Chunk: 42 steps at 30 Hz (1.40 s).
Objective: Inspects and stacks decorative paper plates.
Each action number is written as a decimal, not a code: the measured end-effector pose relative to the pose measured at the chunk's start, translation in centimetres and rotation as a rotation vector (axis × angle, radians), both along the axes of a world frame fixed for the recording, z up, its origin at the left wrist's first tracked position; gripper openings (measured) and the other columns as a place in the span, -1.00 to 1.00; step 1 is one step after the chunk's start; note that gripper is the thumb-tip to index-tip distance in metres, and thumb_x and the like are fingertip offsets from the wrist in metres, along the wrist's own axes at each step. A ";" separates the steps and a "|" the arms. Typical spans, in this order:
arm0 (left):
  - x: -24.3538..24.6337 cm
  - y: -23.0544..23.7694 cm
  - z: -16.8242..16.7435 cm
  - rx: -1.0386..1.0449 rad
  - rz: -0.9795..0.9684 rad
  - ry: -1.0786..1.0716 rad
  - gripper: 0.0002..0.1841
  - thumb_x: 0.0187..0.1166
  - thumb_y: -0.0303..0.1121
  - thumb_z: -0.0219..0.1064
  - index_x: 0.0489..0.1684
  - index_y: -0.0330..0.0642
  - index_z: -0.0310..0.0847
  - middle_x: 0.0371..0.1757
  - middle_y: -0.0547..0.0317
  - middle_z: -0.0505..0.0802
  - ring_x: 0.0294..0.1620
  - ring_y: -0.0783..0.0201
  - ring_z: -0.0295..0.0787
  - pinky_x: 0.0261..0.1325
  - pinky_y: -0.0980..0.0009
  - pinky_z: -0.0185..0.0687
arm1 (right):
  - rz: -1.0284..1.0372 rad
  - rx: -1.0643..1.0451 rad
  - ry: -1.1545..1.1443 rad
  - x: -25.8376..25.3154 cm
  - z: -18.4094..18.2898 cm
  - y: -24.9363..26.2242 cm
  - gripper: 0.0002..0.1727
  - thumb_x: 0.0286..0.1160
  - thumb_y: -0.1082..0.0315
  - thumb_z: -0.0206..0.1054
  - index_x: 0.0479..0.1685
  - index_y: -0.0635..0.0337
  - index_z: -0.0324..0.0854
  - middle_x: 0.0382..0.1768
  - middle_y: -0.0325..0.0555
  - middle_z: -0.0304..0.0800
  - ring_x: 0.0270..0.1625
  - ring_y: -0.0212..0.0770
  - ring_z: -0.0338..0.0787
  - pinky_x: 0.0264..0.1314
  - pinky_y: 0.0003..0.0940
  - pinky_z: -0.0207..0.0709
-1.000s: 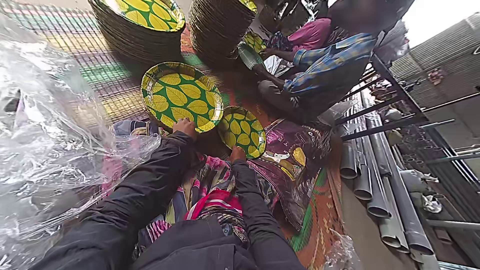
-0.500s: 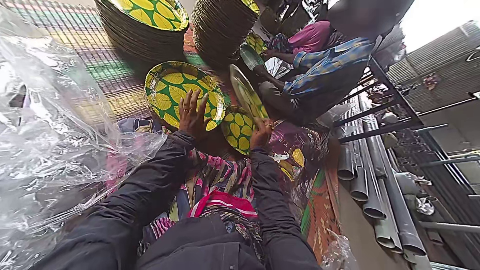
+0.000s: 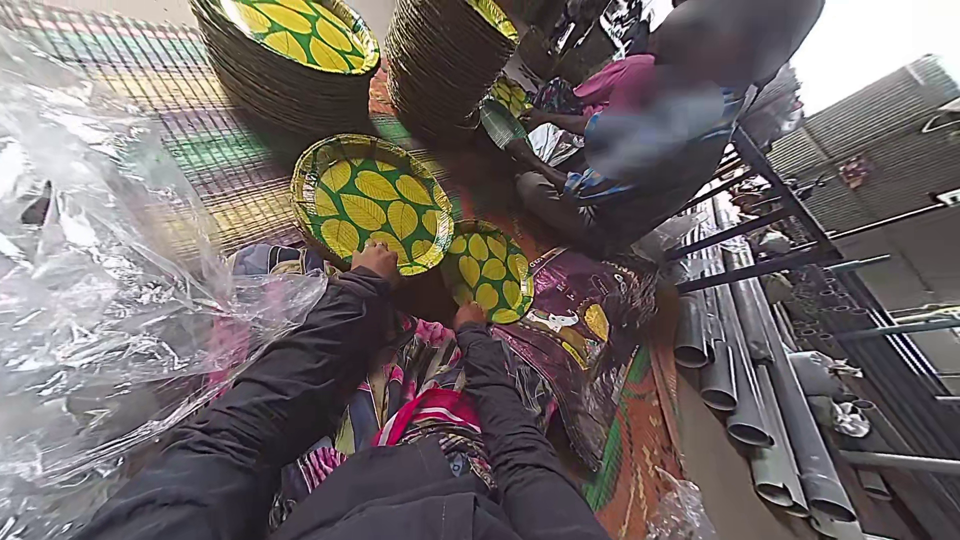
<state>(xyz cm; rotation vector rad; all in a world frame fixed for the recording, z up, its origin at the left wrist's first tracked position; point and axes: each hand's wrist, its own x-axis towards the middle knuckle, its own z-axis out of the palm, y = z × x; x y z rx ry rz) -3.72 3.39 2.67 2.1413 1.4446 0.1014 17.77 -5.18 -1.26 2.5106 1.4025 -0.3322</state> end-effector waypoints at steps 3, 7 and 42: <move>-0.1 -0.2 0.1 0.018 0.014 -0.032 -0.45 0.46 0.03 0.54 0.05 -0.38 0.80 0.45 -0.28 0.72 0.64 -0.32 0.46 0.44 -0.40 0.46 | 0.023 -0.076 0.010 1.3 0.9 -0.9 -0.41 0.51 0.43 0.39 0.54 0.46 0.47 0.54 0.43 0.51 0.63 0.30 0.51 0.63 0.14 0.44; -0.8 0.1 1.3 0.055 0.067 -0.257 -0.40 0.65 -0.03 0.40 0.46 -0.36 0.59 0.60 -0.40 0.58 0.72 -0.38 0.35 0.65 -0.37 0.24 | 0.065 0.187 0.048 2.7 2.7 -0.4 -0.55 0.64 0.51 0.20 0.50 0.36 0.58 0.54 0.34 0.56 0.64 0.26 0.52 0.71 0.09 0.36; 1.3 -1.1 -0.5 0.111 -0.154 0.025 -0.52 0.78 -0.31 0.18 0.71 0.07 0.47 0.86 -0.04 0.34 0.94 -0.14 -0.02 0.82 -0.37 -0.14 | 0.076 0.069 0.314 -3.4 0.0 -4.9 -0.48 0.93 0.11 -0.10 0.45 0.23 0.62 0.44 0.23 0.70 0.57 0.15 0.63 0.64 0.12 0.40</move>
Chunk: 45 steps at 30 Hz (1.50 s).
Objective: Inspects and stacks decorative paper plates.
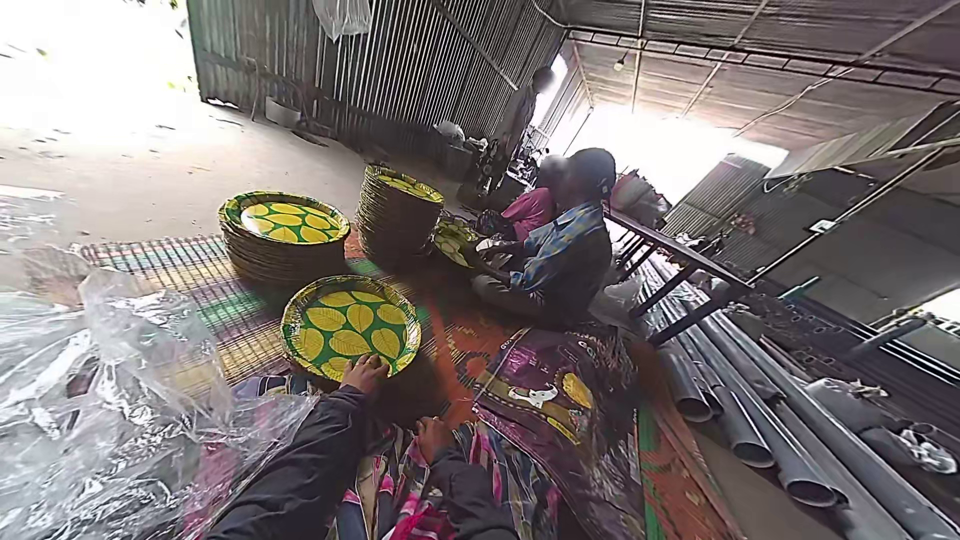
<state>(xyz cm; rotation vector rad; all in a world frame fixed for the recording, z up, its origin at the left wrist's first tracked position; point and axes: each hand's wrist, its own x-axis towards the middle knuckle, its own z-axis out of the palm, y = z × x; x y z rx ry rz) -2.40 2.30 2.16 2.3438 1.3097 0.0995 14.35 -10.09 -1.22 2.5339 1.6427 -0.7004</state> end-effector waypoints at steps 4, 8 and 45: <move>-0.1 -0.1 0.2 -0.006 -0.005 0.002 -0.49 0.83 -0.07 0.14 0.72 0.05 0.45 0.87 -0.04 0.31 0.94 -0.12 -0.04 0.83 -0.35 -0.17 | -0.005 0.004 0.006 0.0 -0.2 0.0 -0.49 0.93 0.11 -0.09 0.43 0.24 0.64 0.42 0.24 0.71 0.56 0.16 0.64 0.63 0.13 0.41; 0.2 0.2 -0.5 0.038 0.062 0.002 -0.55 0.88 -0.20 0.03 0.69 0.04 0.49 0.83 -0.08 0.39 0.92 -0.19 0.02 0.82 -0.42 -0.28 | 0.004 0.004 0.003 0.0 -0.1 0.1 -0.49 0.93 0.12 -0.09 0.43 0.24 0.64 0.40 0.24 0.73 0.54 0.15 0.66 0.61 0.12 0.43; 0.5 0.7 -0.6 -0.039 0.142 0.005 -0.55 0.84 -0.24 0.11 0.69 0.07 0.50 0.87 -0.15 0.29 0.93 -0.23 -0.06 0.79 -0.43 -0.15 | -0.001 0.013 0.003 0.0 -0.2 -0.1 -0.50 0.92 0.12 -0.08 0.42 0.24 0.65 0.37 0.23 0.76 0.51 0.14 0.69 0.59 0.12 0.45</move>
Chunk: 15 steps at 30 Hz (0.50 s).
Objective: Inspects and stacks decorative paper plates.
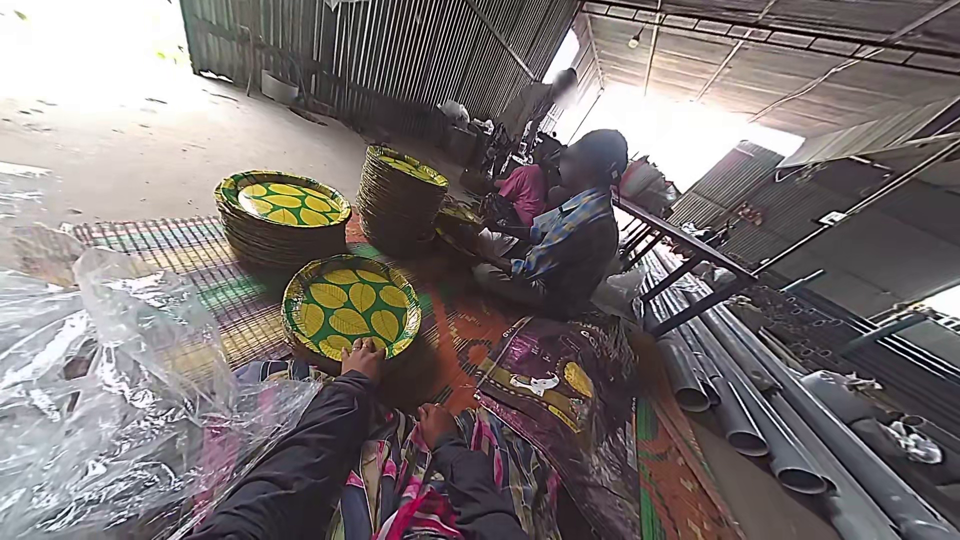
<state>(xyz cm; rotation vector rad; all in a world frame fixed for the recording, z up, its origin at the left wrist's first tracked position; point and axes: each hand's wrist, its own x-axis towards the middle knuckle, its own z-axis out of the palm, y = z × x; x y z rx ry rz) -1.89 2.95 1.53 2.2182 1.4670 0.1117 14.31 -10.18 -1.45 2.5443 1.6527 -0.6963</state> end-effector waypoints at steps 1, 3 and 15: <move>0.0 0.0 0.0 0.000 -0.001 0.000 -0.55 0.84 -0.24 0.11 0.69 0.07 0.50 0.87 -0.15 0.29 0.93 -0.23 -0.06 0.80 -0.42 -0.15 | 0.000 -0.001 0.000 0.0 0.0 0.0 -0.50 0.92 0.12 -0.08 0.42 0.24 0.65 0.36 0.23 0.76 0.51 0.14 0.69 0.59 0.12 0.45; 0.0 0.0 -0.1 0.003 -0.004 -0.005 -0.55 0.84 -0.25 0.10 0.69 0.06 0.50 0.87 -0.15 0.29 0.93 -0.23 -0.06 0.79 -0.43 -0.15 | 0.000 -0.004 -0.002 0.0 0.0 0.0 -0.50 0.93 0.12 -0.09 0.41 0.23 0.65 0.37 0.23 0.75 0.51 0.15 0.69 0.58 0.12 0.45; 0.0 -0.1 0.0 0.000 -0.010 0.001 -0.52 0.81 -0.30 0.13 0.71 0.05 0.47 0.88 -0.15 0.26 0.94 -0.24 -0.08 0.79 -0.43 -0.16 | -0.002 -0.002 -0.001 0.0 0.1 0.1 -0.50 0.93 0.12 -0.09 0.42 0.23 0.65 0.38 0.22 0.75 0.51 0.14 0.69 0.59 0.12 0.45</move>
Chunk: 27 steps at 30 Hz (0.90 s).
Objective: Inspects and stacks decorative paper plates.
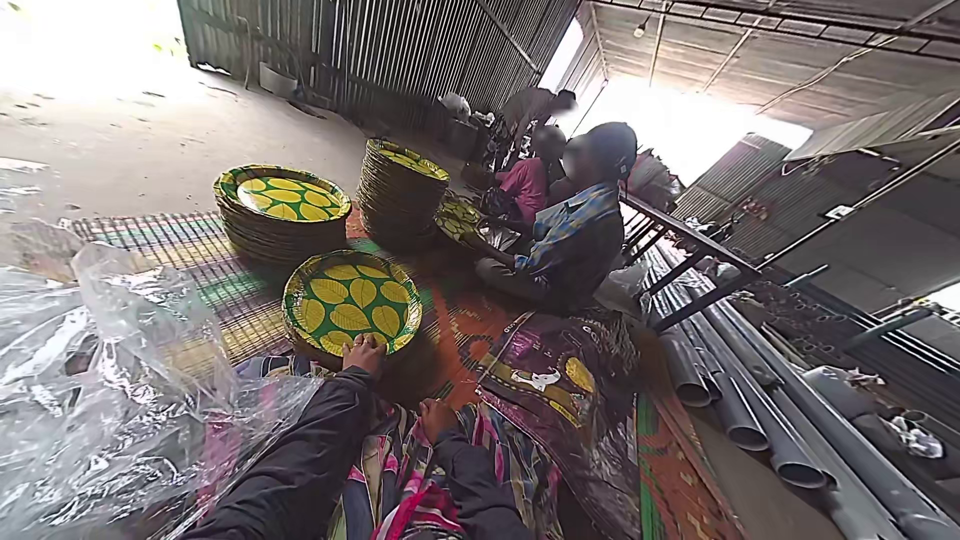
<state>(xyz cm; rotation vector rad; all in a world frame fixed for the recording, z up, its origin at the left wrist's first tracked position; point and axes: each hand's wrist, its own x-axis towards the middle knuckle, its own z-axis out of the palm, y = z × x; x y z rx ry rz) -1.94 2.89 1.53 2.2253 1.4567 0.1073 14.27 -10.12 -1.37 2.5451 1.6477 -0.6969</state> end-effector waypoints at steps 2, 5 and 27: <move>0.0 0.0 0.0 0.003 -0.004 0.013 -0.50 0.78 -0.31 0.19 0.72 0.05 0.46 0.88 -0.15 0.25 0.94 -0.26 -0.08 0.79 -0.44 -0.14 | -0.002 -0.002 -0.001 0.0 0.0 0.0 -0.50 0.92 0.12 -0.08 0.41 0.23 0.65 0.37 0.22 0.75 0.51 0.14 0.69 0.58 0.12 0.45; 0.1 -0.1 -0.1 0.010 -0.005 0.030 -0.49 0.78 -0.33 0.18 0.73 0.02 0.44 0.88 -0.17 0.25 0.93 -0.25 -0.07 0.79 -0.44 -0.12 | -0.005 0.001 -0.003 0.1 -0.2 0.1 -0.50 0.92 0.12 -0.08 0.41 0.22 0.65 0.36 0.22 0.76 0.50 0.15 0.70 0.57 0.13 0.46; 0.5 -4.6 1.1 1.123 -0.389 -0.533 -0.86 0.48 -0.60 0.34 -0.24 -0.26 0.84 -0.09 0.03 0.97 0.21 -0.02 0.89 0.50 -0.10 0.50 | 0.372 1.145 -0.441 0.3 5.4 1.6 -0.50 0.25 0.49 0.37 0.29 0.33 0.76 0.32 0.28 0.80 0.43 0.43 0.72 0.53 0.55 0.28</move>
